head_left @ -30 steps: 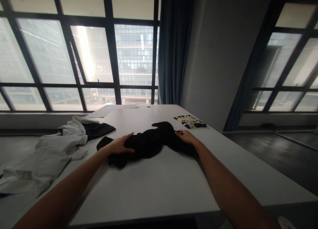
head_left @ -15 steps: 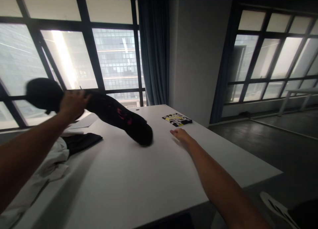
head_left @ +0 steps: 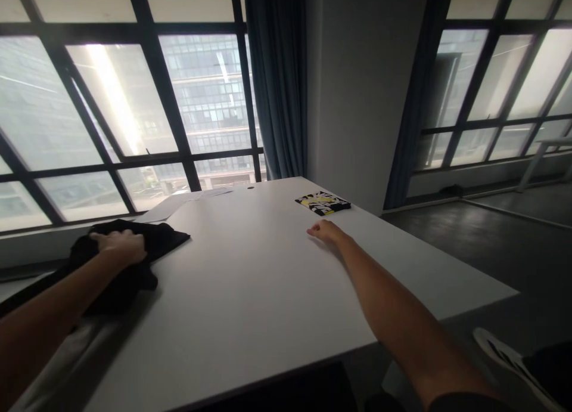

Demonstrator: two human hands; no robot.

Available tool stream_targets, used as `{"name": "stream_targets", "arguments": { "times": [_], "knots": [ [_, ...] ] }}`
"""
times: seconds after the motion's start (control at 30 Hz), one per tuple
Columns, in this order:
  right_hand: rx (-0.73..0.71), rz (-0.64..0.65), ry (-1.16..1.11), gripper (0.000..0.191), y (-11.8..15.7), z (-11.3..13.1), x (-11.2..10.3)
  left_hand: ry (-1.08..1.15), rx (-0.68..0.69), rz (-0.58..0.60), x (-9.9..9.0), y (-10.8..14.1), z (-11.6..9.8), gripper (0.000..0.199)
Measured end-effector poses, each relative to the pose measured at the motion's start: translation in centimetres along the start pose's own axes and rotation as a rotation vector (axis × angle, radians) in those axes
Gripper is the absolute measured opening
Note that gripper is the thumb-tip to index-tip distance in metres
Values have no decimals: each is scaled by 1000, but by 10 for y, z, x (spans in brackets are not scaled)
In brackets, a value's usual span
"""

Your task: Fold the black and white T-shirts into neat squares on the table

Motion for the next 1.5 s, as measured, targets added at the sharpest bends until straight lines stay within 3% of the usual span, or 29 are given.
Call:
{"name": "stream_targets", "arguments": {
  "times": [0.07, 0.1, 0.23, 0.3, 0.37, 0.5, 0.67, 0.8, 0.93, 1.0, 1.07, 1.2, 1.3, 1.4, 1.5],
  "knots": [
    [8, -16, 98, 44, -3, 1, 2, -128, -26, 218, 20, 9, -17, 28],
    [12, -31, 148, 48, -6, 2, 3, -107, 25, 287, 31, 14, -32, 28],
    [75, -87, 346, 60, -24, 5, 9, 46, 187, 355, 69, 26, -96, 30],
    [129, -89, 400, 68, -37, 4, 12, 113, 287, 340, 81, 28, -115, 32],
    [173, -79, 414, 77, -51, 0, 14, 149, 318, 312, 88, 28, -120, 31],
    [180, -75, 421, 84, -77, -10, 14, 204, 230, 288, 101, 33, -106, 29],
    [104, -105, 395, 64, -86, -1, 9, 262, 189, 282, 112, 38, -99, 28],
    [-91, -24, 294, 37, -61, 36, 20, 252, 171, 285, 111, 36, -101, 29],
    [-435, 262, 88, 41, -5, 87, 37, 255, 173, 290, 110, 35, -102, 33],
    [-588, 381, -55, 49, 23, 106, 35, 272, 167, 295, 109, 35, -103, 37],
    [-616, 338, -50, 54, 42, 113, 24, 322, 167, 328, 108, 34, -109, 43],
    [-434, 211, 233, 66, 52, 98, 11, 403, 212, 445, 102, 33, -132, 63],
    [-345, 117, 335, 45, 53, 87, 15, 378, 236, 445, 98, 35, -150, 60],
    [-362, -34, 211, 22, 58, 92, 24, 374, 234, 353, 96, 40, -161, 50],
    [-422, -20, -106, 27, 69, 112, 36, 402, 233, 271, 94, 45, -169, 51]
  ]
}}
Point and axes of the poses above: each hand's wrist, its own y-axis away from the middle knuckle, its own x-axis out of the palm, z = x × y, the point moved 3 cm from there along -y, towards the middle knuckle, and after that the axes turned 11 degrees about x, right-handed, at the moved point
